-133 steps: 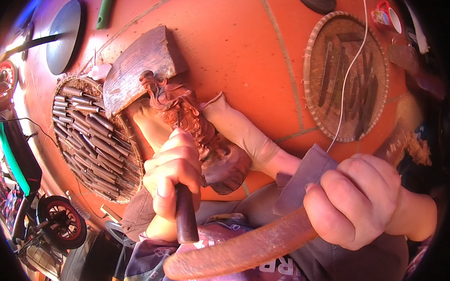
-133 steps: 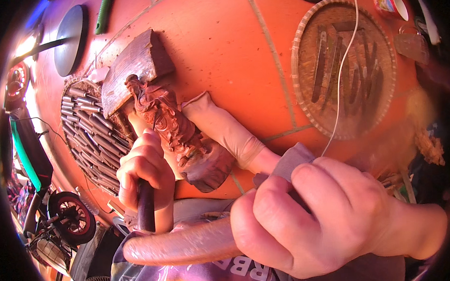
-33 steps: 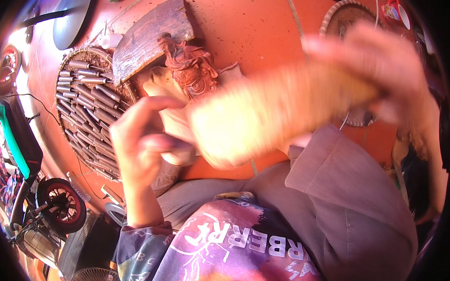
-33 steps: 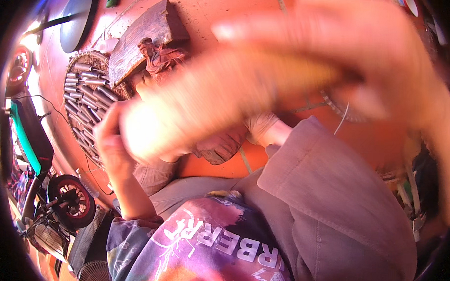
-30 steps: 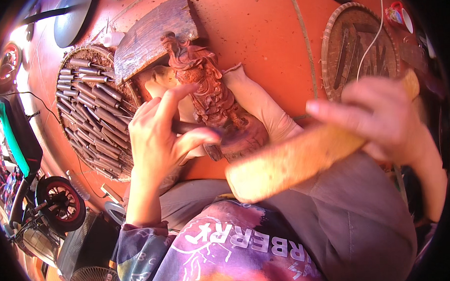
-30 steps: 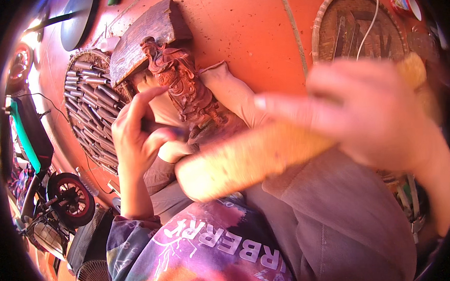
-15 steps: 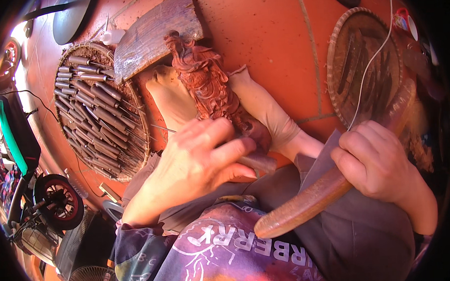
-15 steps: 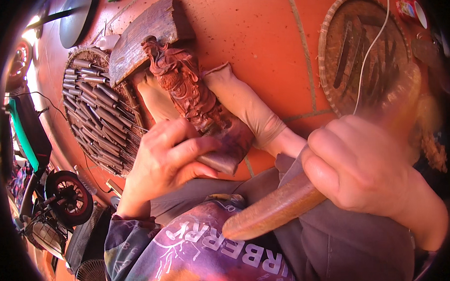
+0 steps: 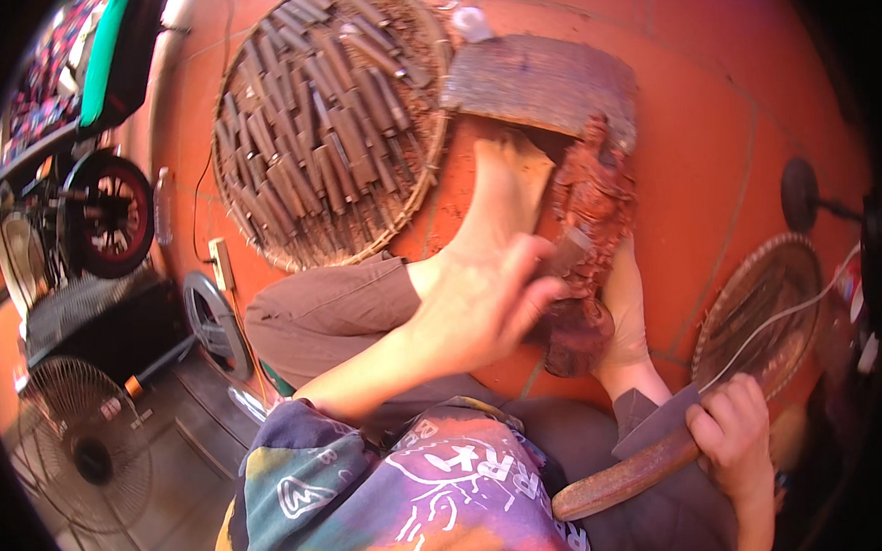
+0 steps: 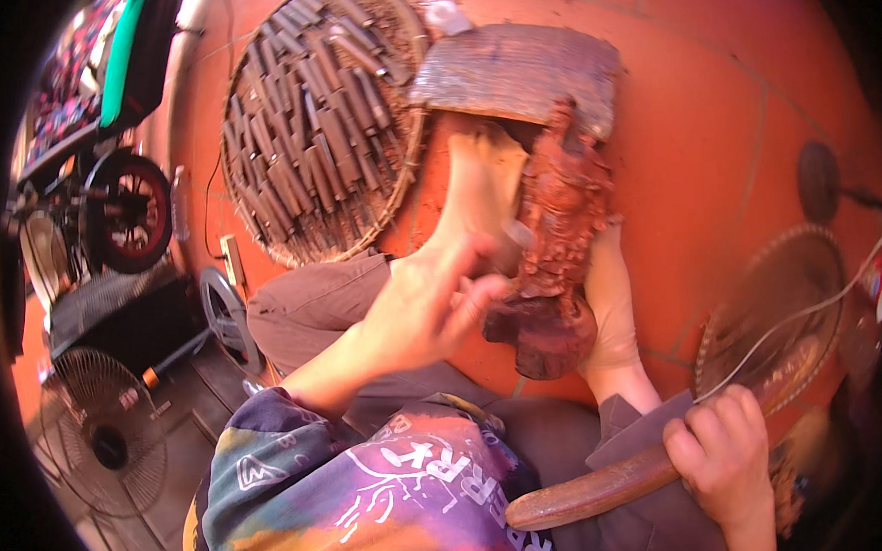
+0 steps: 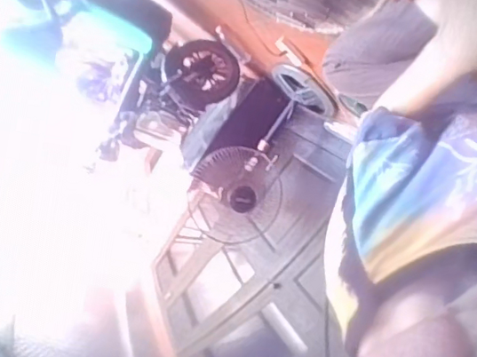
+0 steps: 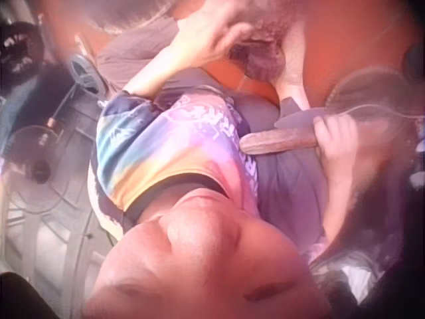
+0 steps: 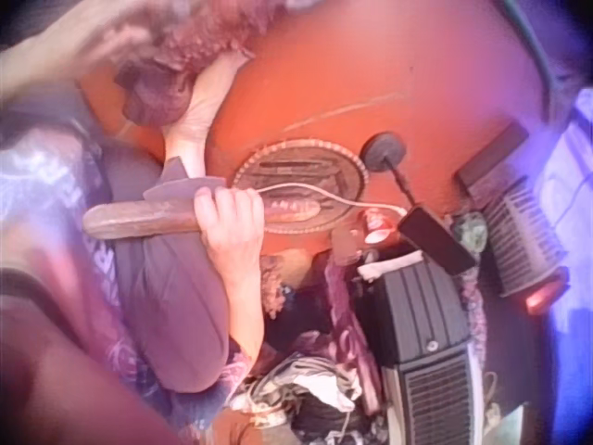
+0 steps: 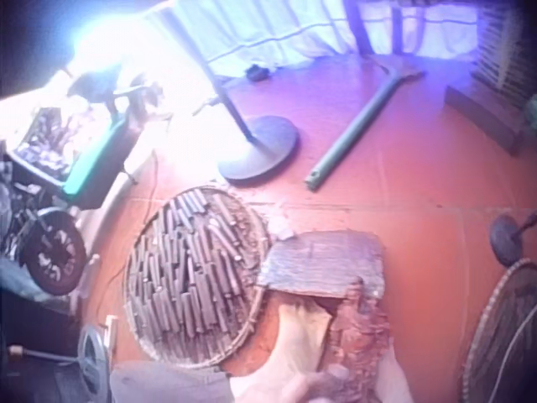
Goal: The person is carving a wooden sculpture using a chisel and mallet. They hold the chisel in one hand and strike it with the mallet to shape the wood.
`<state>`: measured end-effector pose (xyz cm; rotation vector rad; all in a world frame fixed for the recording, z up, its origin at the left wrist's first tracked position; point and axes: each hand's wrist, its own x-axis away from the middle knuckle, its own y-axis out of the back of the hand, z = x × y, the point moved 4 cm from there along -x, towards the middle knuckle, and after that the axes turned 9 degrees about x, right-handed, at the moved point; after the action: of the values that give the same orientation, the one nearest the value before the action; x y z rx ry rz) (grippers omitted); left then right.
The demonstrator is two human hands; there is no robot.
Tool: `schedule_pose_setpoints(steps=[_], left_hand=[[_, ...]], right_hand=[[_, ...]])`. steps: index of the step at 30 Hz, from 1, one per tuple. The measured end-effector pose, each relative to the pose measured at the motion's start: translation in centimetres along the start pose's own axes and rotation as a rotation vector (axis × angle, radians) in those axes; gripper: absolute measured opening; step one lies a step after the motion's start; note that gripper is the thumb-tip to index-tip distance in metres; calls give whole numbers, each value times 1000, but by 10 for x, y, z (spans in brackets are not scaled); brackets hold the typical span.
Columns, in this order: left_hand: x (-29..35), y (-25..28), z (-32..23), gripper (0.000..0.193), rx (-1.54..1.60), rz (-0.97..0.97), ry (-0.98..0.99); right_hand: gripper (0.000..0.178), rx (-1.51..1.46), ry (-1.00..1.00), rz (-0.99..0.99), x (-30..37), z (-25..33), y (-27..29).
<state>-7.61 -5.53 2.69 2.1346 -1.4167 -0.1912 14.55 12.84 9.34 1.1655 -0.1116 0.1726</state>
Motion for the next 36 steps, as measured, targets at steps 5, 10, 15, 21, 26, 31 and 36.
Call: schedule_pose_setpoints(steps=[5, 10, 15, 21, 26, 31, 36], left_hand=[[31, 73, 91, 29, 19, -529, 491], [25, 106, 133, 36, -290, -651, 468], [-12, 102, 160, 37, -388, -704, 453], [37, 85, 149, 28, -134, -644, 503], [59, 129, 181, 23, 12, -786, 503], [-33, 164, 224, 22, -465, -865, 273], [-55, 193, 247, 39, -746, -590, 801]], right_hand=[[16, 74, 53, 42, -9, 11, 4], [13, 150, 169, 102, -29, 26, 10], [12, 189, 236, 181, -36, 39, 3], [14, 162, 100, 190, -32, 42, 4], [14, 152, 85, 194, -35, 42, 3], [10, 214, 56, 221, -32, 38, 12], [6, 147, 63, 213, -30, 23, 7]])
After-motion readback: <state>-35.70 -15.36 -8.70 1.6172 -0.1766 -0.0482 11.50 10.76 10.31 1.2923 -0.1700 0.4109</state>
